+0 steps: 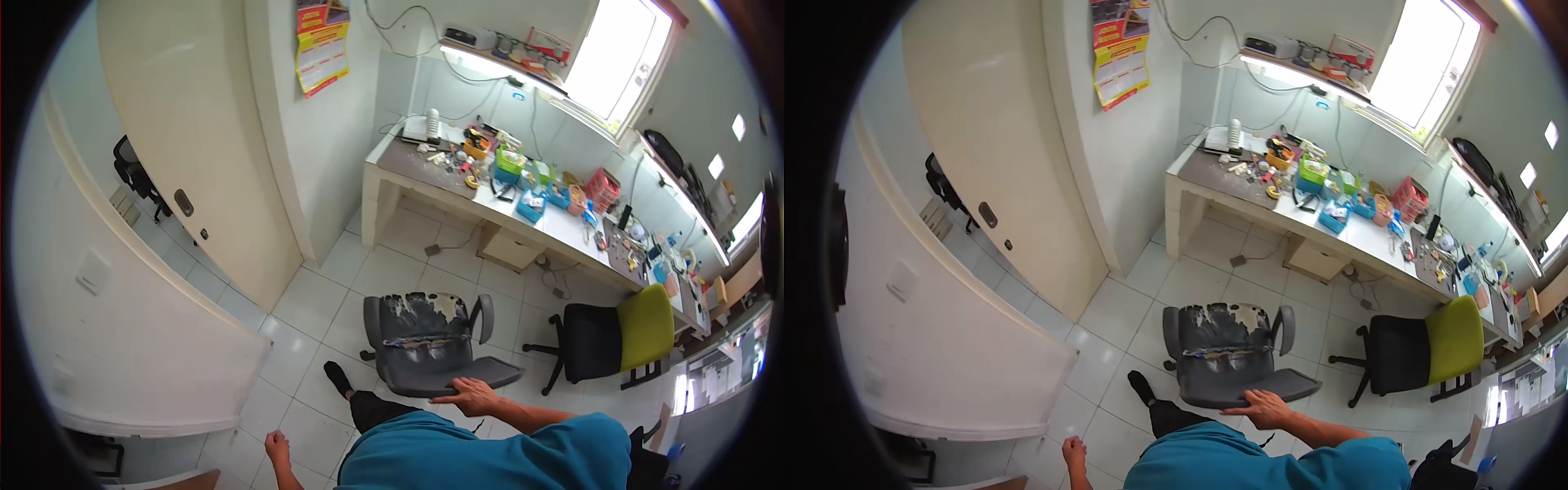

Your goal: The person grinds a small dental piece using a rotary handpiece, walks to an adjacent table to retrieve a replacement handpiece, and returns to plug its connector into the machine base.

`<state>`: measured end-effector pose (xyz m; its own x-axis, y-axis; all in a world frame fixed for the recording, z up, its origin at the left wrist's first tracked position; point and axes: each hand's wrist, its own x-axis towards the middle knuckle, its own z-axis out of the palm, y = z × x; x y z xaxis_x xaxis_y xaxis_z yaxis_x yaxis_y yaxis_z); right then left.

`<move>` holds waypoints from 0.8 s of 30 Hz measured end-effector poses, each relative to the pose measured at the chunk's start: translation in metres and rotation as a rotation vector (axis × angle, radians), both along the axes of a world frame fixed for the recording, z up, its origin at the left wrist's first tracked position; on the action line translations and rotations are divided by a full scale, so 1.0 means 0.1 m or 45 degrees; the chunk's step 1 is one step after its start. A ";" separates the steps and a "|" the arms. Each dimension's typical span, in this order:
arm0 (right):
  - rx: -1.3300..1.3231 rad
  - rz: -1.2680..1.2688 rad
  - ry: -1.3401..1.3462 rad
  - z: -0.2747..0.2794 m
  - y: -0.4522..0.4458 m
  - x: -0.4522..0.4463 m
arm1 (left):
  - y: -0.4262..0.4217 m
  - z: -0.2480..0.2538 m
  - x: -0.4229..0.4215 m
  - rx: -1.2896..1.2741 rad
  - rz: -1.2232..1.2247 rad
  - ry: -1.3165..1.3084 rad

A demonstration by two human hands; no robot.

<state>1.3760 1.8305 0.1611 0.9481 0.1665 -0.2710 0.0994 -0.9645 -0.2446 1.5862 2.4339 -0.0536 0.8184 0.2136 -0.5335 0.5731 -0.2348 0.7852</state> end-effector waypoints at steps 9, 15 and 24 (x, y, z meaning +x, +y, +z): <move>1.034 -0.424 0.728 -0.87 -0.63 0.48 | -1.05 1.08 2.49 -0.276 -0.258 -0.186; 1.063 -1.449 0.782 -0.80 -0.50 2.06 | -1.27 2.41 4.61 -0.206 -0.221 -0.705; 0.392 -0.776 0.406 -2.25 0.48 3.70 | -1.57 3.49 6.56 -0.041 -0.184 -1.186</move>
<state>1.7464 1.8782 -0.0644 0.7801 -0.2501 -0.5736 -0.5507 -0.7095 -0.4397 2.2421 2.2766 0.2958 0.9358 0.0735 0.3448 -0.3213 -0.2246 0.9199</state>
